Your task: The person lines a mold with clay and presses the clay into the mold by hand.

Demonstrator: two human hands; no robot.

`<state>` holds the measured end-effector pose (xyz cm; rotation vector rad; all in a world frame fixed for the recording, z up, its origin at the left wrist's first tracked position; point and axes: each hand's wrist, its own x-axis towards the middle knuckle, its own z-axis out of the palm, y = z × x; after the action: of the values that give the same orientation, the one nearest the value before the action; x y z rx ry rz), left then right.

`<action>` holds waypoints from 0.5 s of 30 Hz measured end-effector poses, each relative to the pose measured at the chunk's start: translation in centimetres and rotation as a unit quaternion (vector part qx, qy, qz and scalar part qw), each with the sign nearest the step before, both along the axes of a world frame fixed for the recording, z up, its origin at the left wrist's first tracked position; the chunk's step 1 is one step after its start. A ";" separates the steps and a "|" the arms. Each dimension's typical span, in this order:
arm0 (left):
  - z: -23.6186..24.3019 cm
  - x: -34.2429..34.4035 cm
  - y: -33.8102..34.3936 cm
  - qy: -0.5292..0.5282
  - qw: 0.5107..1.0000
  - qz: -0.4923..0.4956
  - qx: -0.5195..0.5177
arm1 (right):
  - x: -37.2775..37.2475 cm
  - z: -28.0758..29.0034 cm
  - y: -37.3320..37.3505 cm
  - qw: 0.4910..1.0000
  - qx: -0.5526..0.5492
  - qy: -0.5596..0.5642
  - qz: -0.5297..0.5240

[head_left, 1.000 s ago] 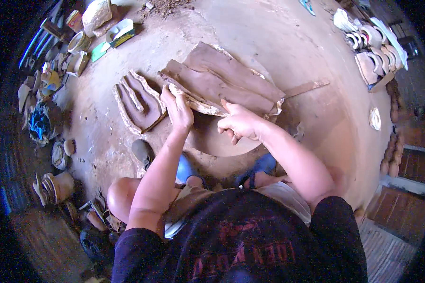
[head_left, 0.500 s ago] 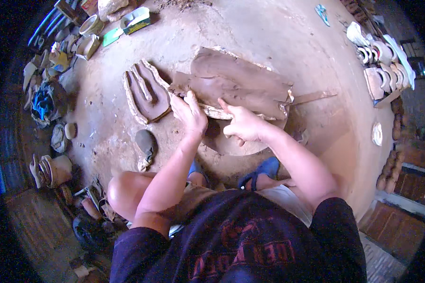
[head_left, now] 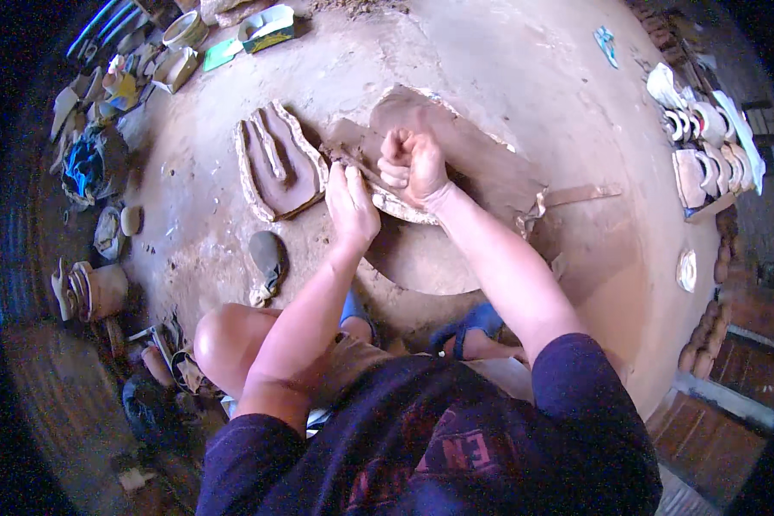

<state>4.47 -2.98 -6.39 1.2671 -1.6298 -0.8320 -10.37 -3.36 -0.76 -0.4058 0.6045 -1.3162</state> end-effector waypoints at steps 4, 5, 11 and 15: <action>-1.2 1.3 -1.3 -0.057 0.985 0.018 -0.164 | 0.0 1.4 -1.5 0.998 0.023 0.041 0.043; -1.4 1.5 -1.6 -0.056 0.988 0.009 -0.143 | -0.2 2.1 -2.3 0.997 -0.006 0.057 0.052; -0.3 -0.5 -2.8 -0.048 0.991 -0.028 -0.123 | 0.8 1.3 -4.1 1.000 0.018 0.002 -0.005; -0.3 0.3 -3.2 -0.043 0.994 -0.025 -0.096 | 0.6 4.0 -6.0 0.994 -0.044 0.063 -0.081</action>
<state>4.77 -6.17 -6.66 1.1456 -1.7711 -0.6404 -9.76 -9.32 3.27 -0.5238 0.6987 -1.4827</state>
